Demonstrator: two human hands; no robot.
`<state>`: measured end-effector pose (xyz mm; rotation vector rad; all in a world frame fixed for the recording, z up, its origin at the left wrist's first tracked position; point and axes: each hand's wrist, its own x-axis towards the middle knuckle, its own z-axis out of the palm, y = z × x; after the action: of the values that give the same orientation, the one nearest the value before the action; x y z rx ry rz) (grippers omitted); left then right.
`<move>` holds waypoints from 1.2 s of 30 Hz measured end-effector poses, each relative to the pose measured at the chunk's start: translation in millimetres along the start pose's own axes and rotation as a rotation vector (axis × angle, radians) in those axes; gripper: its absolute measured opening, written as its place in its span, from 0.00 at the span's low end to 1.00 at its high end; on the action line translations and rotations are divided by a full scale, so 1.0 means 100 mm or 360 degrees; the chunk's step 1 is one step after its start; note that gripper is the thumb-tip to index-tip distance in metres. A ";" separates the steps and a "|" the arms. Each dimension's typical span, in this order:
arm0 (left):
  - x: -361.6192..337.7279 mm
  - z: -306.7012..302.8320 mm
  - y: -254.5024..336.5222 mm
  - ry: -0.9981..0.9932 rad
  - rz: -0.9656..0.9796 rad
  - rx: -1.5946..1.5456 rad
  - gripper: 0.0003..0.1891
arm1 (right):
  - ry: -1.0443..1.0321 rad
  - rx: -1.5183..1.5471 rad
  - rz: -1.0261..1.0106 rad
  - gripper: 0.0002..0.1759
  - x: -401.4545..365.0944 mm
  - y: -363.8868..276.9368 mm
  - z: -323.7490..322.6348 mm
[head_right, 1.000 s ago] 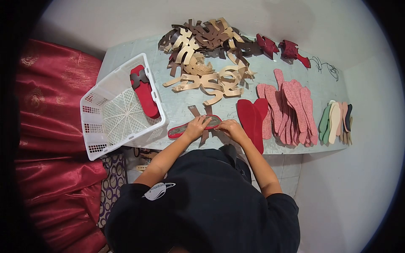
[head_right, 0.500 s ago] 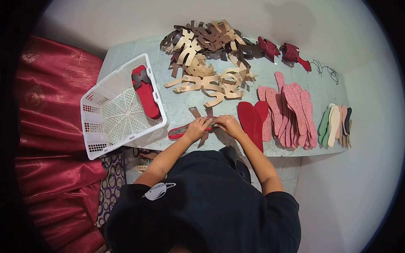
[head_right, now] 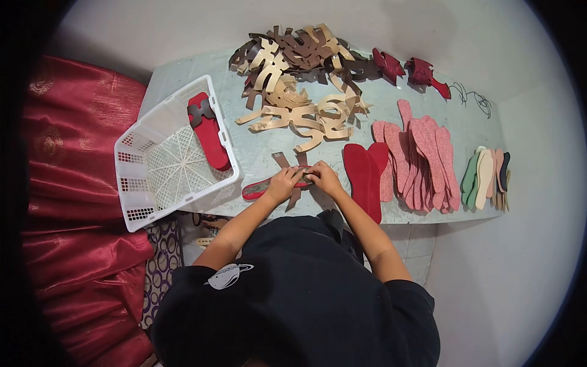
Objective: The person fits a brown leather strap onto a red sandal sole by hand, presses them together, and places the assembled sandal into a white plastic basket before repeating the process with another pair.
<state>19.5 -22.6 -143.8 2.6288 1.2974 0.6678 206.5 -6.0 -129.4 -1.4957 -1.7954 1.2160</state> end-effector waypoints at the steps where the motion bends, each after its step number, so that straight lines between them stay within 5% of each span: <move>1: -0.01 -0.01 0.00 -0.0001 -0.0015 -0.0004 0.22 | -0.0016 -0.0128 0.0076 0.11 0.00 0.01 0.01; 8: 0.00 0.00 -0.01 -0.0039 -0.0137 -0.0105 0.24 | 0.0028 -0.0470 0.0565 0.35 0.11 -0.02 0.00; 15: -0.02 0.03 -0.02 0.0046 -0.0002 -0.0027 0.20 | 0.0024 -0.0465 0.0756 0.35 0.09 -0.05 -0.01; 21: -0.02 0.05 -0.02 0.0033 0.0029 0.0048 0.17 | 0.0416 -0.0660 0.0409 0.28 -0.19 -0.03 0.20; 24: -0.02 0.05 -0.02 0.0040 0.0046 0.0063 0.16 | 0.0567 0.0224 0.0467 0.32 -0.14 0.23 0.24; 28: -0.01 0.06 0.00 0.0074 0.0024 0.0030 0.16 | 0.0126 0.0578 0.0685 0.37 -0.21 0.09 0.12; 36: -0.03 0.06 0.02 0.0057 0.0041 0.0059 0.16 | 0.0161 0.0906 0.0864 0.38 -0.07 0.10 0.18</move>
<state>22.1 -25.5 -149.6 2.6791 1.3003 0.7048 198.5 -18.4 -145.5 -1.6837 -0.8692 1.6853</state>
